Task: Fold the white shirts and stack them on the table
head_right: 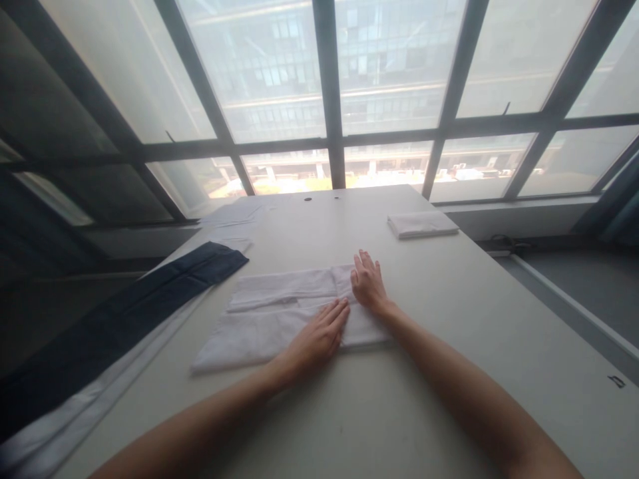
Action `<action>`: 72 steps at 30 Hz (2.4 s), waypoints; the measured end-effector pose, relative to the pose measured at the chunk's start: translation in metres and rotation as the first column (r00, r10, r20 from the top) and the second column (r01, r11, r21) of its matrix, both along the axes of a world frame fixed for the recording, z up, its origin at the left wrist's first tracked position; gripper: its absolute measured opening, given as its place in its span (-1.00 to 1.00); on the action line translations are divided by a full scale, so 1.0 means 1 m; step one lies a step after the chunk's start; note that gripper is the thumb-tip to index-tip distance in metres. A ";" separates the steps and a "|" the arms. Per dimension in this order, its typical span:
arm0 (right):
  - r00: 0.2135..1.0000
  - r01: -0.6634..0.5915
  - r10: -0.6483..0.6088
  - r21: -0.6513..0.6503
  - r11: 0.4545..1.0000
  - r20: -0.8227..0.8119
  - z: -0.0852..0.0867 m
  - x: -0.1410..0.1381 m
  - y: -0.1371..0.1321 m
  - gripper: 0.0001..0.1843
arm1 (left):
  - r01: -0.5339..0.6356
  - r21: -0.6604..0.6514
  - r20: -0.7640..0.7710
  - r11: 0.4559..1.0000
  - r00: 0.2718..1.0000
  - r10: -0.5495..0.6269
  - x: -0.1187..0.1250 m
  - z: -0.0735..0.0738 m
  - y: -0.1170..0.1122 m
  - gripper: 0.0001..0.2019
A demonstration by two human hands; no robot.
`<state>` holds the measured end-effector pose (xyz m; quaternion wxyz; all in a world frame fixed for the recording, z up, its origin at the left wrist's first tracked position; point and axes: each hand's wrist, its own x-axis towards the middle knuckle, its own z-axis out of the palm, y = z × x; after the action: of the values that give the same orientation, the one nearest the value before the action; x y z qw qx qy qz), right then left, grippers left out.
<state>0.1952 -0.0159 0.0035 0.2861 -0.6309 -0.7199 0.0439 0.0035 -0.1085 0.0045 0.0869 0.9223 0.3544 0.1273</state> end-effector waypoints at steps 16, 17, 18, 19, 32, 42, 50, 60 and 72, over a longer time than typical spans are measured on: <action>0.987 0.060 -0.023 -0.229 0.971 0.161 -0.003 0.012 0.003 -0.36 | -0.109 0.001 -0.023 0.994 0.994 0.109 0.004 -0.001 -0.005 -0.33; 0.986 0.073 -0.040 -0.202 0.977 0.162 -0.001 0.012 0.001 -0.36 | -0.110 0.003 -0.025 0.994 0.994 0.110 0.004 -0.001 -0.005 -0.33; 0.986 0.076 -0.049 -0.167 0.983 0.160 0.002 0.011 -0.001 -0.36 | -0.110 0.005 -0.026 0.994 0.994 0.110 0.004 -0.001 -0.005 -0.32; 0.987 0.067 -0.046 -0.129 0.989 0.155 0.005 0.009 -0.003 -0.37 | -0.110 0.007 -0.025 0.994 0.994 0.110 0.004 -0.001 -0.005 -0.32; 0.964 -0.180 0.218 -0.230 0.957 0.154 -0.003 -0.022 -0.020 -0.40 | -0.172 -0.031 0.012 0.985 0.985 0.173 0.004 0.013 -0.005 -0.39; 0.962 -0.169 0.215 -0.251 0.953 0.166 -0.005 -0.022 -0.020 -0.38 | -0.463 -0.022 -0.180 0.886 0.874 0.452 -0.046 0.007 0.063 -0.31; 0.955 -0.151 0.207 -0.250 0.956 0.213 -0.007 -0.022 -0.019 -0.37 | -0.618 -0.053 -0.223 0.784 0.773 0.594 -0.106 0.002 0.070 -0.27; 0.955 -0.161 0.206 -0.209 0.965 0.215 -0.010 -0.022 -0.020 -0.38 | -0.779 -0.009 -0.153 0.627 0.621 0.769 -0.202 -0.001 0.057 -0.38; 0.949 -0.163 0.205 -0.184 0.969 0.240 -0.016 -0.020 -0.019 -0.39 | -0.638 -0.617 0.213 0.460 0.427 0.879 -0.258 0.048 0.049 -0.48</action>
<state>0.1750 -0.0350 -0.0122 0.1330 -0.5823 -0.8007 0.0467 -0.2541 -0.0594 0.0529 0.3155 0.5314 0.7246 0.3049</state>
